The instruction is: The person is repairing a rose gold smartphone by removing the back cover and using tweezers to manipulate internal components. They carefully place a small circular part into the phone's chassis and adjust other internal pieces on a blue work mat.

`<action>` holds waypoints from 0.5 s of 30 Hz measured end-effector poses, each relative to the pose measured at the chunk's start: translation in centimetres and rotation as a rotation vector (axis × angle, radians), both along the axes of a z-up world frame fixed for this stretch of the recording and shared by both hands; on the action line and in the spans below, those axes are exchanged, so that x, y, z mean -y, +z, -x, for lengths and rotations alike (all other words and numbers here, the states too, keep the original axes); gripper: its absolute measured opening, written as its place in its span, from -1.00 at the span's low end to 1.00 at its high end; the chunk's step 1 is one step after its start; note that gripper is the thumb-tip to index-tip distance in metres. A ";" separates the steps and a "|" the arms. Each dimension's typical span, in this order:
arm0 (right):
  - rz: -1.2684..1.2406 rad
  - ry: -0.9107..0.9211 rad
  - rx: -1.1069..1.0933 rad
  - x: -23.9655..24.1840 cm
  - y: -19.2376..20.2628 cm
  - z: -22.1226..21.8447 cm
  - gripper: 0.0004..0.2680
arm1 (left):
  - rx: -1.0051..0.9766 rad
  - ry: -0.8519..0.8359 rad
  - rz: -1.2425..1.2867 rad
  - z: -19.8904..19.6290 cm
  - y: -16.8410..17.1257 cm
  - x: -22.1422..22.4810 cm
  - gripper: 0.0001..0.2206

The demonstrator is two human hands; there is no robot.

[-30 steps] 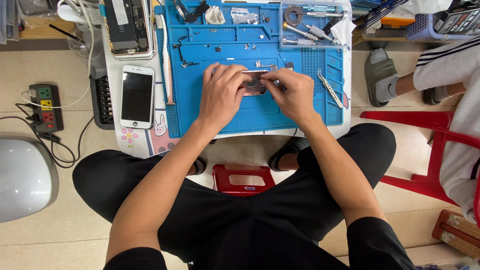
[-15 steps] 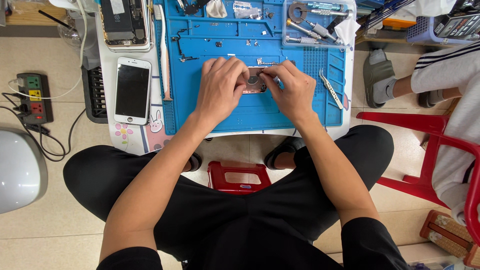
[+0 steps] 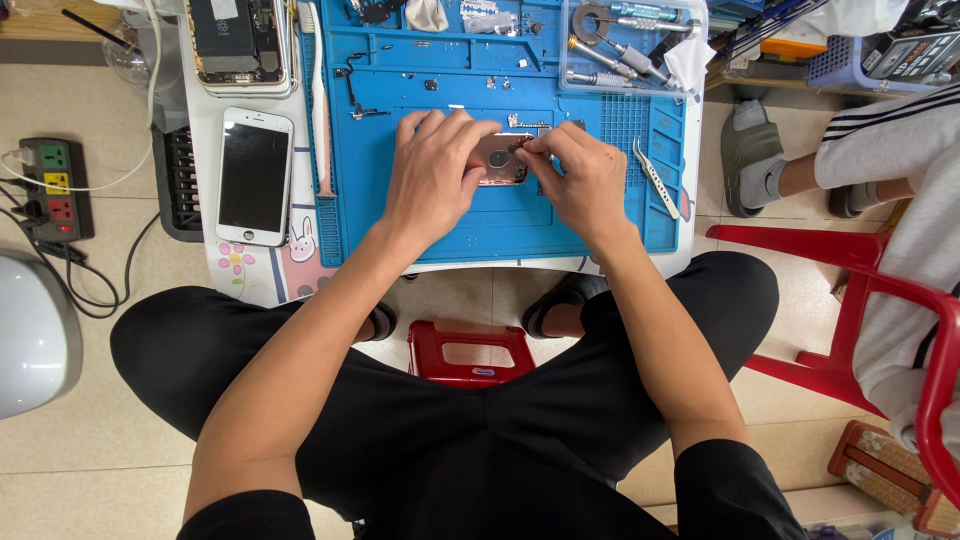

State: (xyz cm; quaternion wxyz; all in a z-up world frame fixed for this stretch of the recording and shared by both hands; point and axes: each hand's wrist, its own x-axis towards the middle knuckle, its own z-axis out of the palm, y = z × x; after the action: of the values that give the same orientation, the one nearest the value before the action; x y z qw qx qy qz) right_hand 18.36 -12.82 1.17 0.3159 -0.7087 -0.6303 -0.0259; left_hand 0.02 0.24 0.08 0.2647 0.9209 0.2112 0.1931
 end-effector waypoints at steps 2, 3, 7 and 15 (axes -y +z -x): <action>0.008 0.012 0.001 -0.1 0.6 0.1 -0.92 | 0.002 0.003 0.003 0.0 0.1 0.0 -0.54; -0.004 0.019 0.003 -0.1 1.0 0.2 -0.93 | 0.004 0.004 -0.009 -0.1 0.2 0.0 -0.54; 0.010 0.043 0.092 0.2 1.6 0.2 -0.94 | -0.003 -0.003 -0.011 0.0 0.9 0.1 -0.56; 0.064 0.053 0.030 -0.1 1.7 0.2 -0.92 | 0.012 -0.016 0.001 -0.3 0.3 -0.5 -0.56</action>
State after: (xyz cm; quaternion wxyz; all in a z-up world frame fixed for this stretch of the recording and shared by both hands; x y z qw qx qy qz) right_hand 18.15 -12.75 2.91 0.2842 -0.7009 -0.6541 -0.0083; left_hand 0.36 0.78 0.38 0.2680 0.9213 0.2023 0.1963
